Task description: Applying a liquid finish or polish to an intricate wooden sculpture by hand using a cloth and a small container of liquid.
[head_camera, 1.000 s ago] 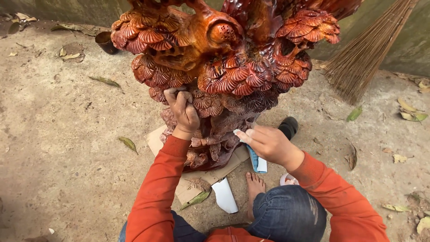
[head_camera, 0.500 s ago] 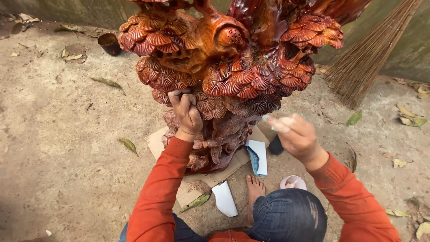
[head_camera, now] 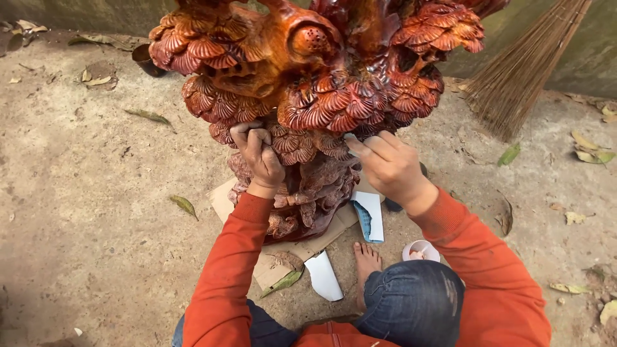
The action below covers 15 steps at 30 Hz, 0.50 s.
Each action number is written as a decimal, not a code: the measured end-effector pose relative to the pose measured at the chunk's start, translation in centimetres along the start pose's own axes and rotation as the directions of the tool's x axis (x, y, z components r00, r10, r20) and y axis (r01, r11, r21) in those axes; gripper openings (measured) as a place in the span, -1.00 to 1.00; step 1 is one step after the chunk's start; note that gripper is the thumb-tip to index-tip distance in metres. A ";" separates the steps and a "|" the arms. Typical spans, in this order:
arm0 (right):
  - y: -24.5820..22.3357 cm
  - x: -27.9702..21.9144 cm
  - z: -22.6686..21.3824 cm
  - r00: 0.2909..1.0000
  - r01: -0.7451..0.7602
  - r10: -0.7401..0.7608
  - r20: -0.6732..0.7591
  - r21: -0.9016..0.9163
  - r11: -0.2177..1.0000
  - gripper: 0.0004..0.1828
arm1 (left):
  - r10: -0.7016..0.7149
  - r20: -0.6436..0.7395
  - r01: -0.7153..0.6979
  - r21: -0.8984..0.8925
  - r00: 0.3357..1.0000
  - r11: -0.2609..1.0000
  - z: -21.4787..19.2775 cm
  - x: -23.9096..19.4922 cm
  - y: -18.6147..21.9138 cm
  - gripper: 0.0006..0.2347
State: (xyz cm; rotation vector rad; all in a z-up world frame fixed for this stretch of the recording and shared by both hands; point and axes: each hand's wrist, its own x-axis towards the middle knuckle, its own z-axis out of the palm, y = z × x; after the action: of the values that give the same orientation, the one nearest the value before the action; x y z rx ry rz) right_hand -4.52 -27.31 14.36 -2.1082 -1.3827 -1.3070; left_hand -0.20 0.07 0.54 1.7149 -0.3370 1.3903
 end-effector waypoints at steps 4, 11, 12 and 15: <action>0.9 -2.9 -0.9 0.999 0.037 -0.036 0.023 -0.042 0.998 -0.72 | -0.016 0.041 0.015 0.017 0.999 1.000 -0.7 0.6 1.0 -0.89; 0.5 -3.3 -2.9 0.997 -0.083 0.083 -0.004 -0.047 0.995 -0.72 | -0.047 -0.003 0.046 -0.047 0.999 0.998 0.2 0.2 0.8 -0.90; 0.0 -2.2 -2.8 0.996 -0.065 0.067 0.053 -0.029 0.997 -0.66 | -0.048 -0.003 0.047 -0.044 0.999 0.998 0.2 0.1 0.8 -0.89; -0.1 0.1 -1.2 0.999 0.022 -0.019 0.046 -0.051 0.998 -0.68 | -0.042 0.005 0.042 -0.047 0.999 0.998 0.0 0.0 0.4 -0.90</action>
State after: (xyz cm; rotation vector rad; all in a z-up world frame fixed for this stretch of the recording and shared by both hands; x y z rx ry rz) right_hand -5.17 -27.99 15.08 -2.1761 -1.4070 -1.3238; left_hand -0.46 -0.21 0.72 1.6772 -0.3320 1.3389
